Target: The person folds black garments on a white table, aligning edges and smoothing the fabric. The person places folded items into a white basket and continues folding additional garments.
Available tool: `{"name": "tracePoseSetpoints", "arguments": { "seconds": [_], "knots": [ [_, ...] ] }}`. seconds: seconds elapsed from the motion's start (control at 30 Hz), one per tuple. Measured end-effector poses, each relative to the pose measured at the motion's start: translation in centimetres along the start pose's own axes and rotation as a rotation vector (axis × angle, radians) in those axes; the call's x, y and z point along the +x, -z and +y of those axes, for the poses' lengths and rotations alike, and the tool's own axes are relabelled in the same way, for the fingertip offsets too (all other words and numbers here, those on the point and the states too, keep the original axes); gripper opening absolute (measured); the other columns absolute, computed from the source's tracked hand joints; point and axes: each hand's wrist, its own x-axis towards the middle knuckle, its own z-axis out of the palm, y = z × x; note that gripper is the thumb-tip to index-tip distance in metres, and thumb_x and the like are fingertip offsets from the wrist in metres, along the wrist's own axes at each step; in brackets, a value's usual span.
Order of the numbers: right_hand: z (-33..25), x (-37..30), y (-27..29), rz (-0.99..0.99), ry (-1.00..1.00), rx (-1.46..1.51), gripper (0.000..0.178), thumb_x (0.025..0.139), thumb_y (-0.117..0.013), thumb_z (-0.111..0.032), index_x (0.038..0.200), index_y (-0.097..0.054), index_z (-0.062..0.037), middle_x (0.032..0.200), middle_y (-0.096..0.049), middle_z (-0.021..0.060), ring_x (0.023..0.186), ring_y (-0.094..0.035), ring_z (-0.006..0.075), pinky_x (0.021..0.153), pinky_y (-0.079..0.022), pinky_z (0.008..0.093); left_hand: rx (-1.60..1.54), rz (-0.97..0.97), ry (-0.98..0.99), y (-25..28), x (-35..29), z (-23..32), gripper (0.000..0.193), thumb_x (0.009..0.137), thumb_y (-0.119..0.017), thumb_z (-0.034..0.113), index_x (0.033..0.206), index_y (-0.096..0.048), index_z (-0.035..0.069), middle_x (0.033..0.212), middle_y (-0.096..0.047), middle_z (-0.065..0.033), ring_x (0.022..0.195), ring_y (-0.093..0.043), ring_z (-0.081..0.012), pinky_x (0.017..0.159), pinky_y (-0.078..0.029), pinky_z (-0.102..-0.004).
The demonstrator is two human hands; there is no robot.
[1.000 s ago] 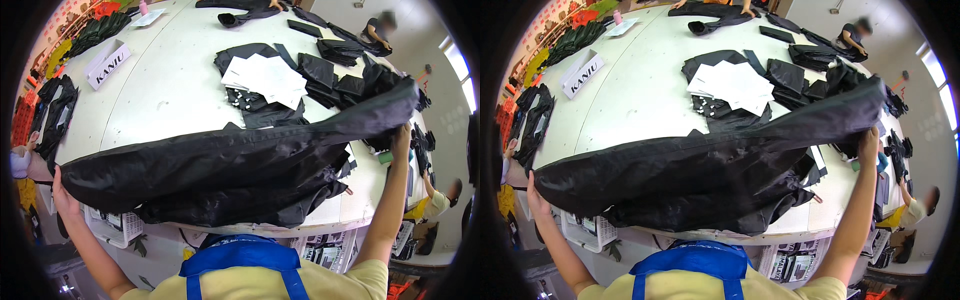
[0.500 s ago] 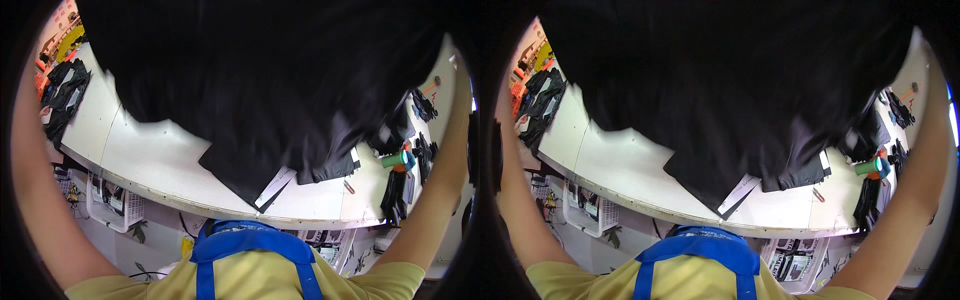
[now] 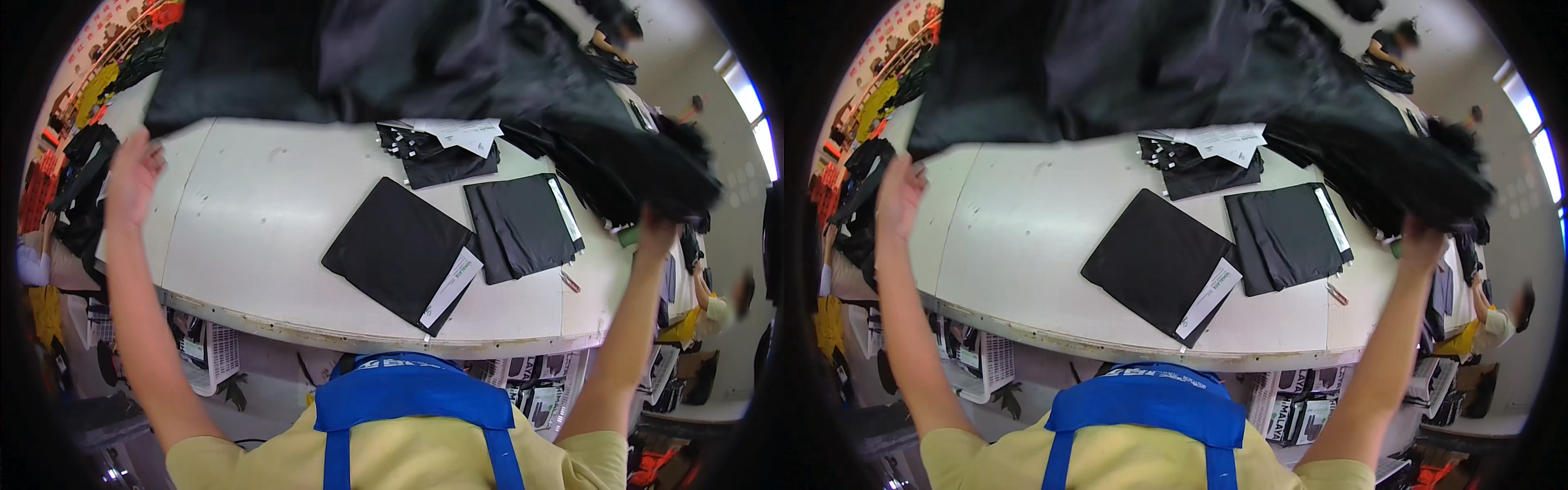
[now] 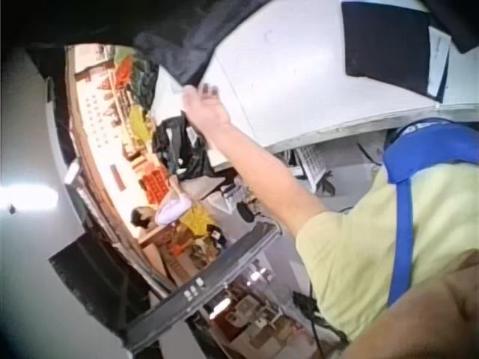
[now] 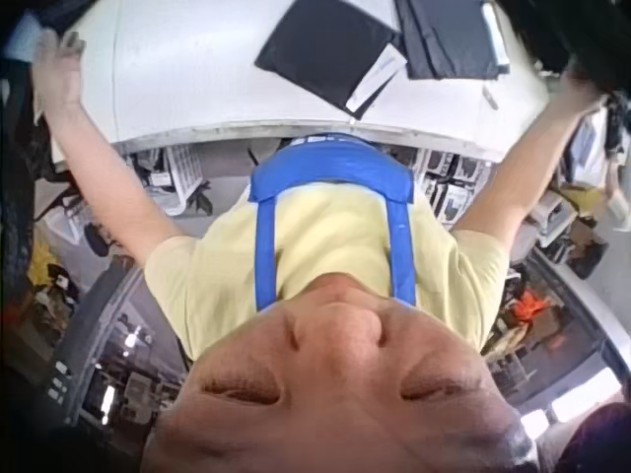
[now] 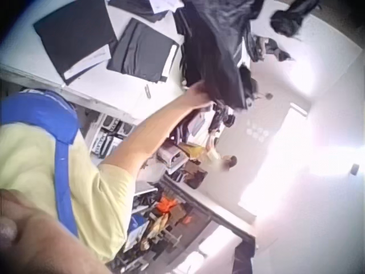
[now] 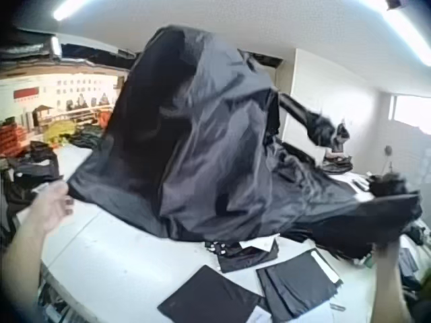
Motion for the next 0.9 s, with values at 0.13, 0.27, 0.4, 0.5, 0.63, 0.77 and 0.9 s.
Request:
{"name": "tracePoseSetpoints", "arguments": {
  "seconds": [0.13, 0.27, 0.4, 0.5, 0.63, 0.77, 0.9],
  "knots": [
    [7.7, -9.7, 7.6, -0.037, -0.248, 0.094, 0.030, 0.094, -0.051, -0.027, 0.120, -0.058, -0.0131, 0.114, -0.060, 0.0062, 0.105, -0.055, 0.0219, 0.092, -0.047, 0.0421, 0.041, 0.094, 0.243, 2.1, -5.2, -10.9, 0.011, 0.093, -0.060, 0.025, 0.093, -0.058, 0.014, 0.084, -0.061, 0.0026, 0.077, -0.058, -0.0084, 0.065, -0.047, -0.0246],
    [11.7, -18.8, 18.0, 0.158, -0.653, -0.168, 0.023, 0.091, -0.052, -0.020, 0.110, -0.061, -0.0118, 0.104, -0.060, 0.0015, 0.093, -0.052, 0.0171, 0.094, -0.040, 0.0398, 0.064, 0.178, 0.462, 7.7, -11.2, -21.6, 0.011, 0.093, -0.060, 0.024, 0.090, -0.056, 0.014, 0.079, -0.055, 0.0017, 0.072, -0.053, -0.0103, 0.063, -0.045, -0.0248],
    [10.1, -22.3, 24.1, -0.102, -0.885, -0.543, 0.027, 0.087, -0.051, -0.017, 0.112, -0.060, -0.0122, 0.102, -0.062, 0.0022, 0.096, -0.053, 0.0178, 0.090, -0.039, 0.0383, -0.034, 0.359, 0.561, 10.0, -14.2, -24.6, 0.014, 0.092, -0.062, 0.025, 0.090, -0.056, 0.012, 0.081, -0.055, -0.0004, 0.075, -0.053, -0.0129, 0.065, -0.046, -0.0265],
    [8.5, -22.2, 23.7, -0.089, -1.078, -0.330, 0.026, 0.086, -0.052, -0.017, 0.110, -0.061, -0.0120, 0.106, -0.063, 0.0029, 0.102, -0.054, 0.0179, 0.088, -0.038, 0.0383, -0.021, 0.316, 0.580, 9.9, -14.1, -22.6, 0.017, 0.091, -0.064, 0.026, 0.093, -0.057, 0.010, 0.084, -0.057, -0.0008, 0.075, -0.053, -0.0136, 0.067, -0.047, -0.0287],
    [12.0, -18.8, 21.5, 0.105, -0.963, -0.397, 0.023, 0.085, -0.051, -0.010, 0.105, -0.060, -0.0058, 0.106, -0.064, 0.0067, 0.097, -0.059, 0.0227, 0.086, -0.044, 0.0406, 0.220, 0.048, 0.706, 7.4, -12.4, -21.2, 0.023, 0.091, -0.062, 0.027, 0.104, -0.060, 0.007, 0.092, -0.063, -0.0016, 0.079, -0.056, -0.0136, 0.069, -0.047, -0.0303],
    [7.0, -14.6, 19.3, 0.027, -0.735, -0.331, 0.031, 0.083, -0.048, -0.002, 0.112, -0.057, 0.0016, 0.104, -0.064, 0.0110, 0.093, -0.063, 0.0247, 0.085, -0.051, 0.0391, 0.213, 0.004, 0.607, 10.3, -14.4, -16.8, 0.022, 0.091, -0.059, 0.022, 0.107, -0.060, 0.006, 0.094, -0.064, -0.0009, 0.088, -0.059, -0.0136, 0.073, -0.049, -0.0330],
    [-0.8, -13.3, 21.8, -0.049, -0.854, -1.001, 0.032, 0.077, -0.052, -0.008, 0.106, -0.060, 0.0025, 0.095, -0.066, 0.0129, 0.091, -0.065, 0.0272, 0.081, -0.053, 0.0401, 0.850, -0.148, 1.071, 11.9, -16.2, -18.2, 0.010, 0.084, -0.064, 0.017, 0.089, -0.064, 0.009, 0.080, -0.060, -0.0017, 0.068, -0.056, -0.0109, 0.055, -0.048, -0.0284]
  ]
}}
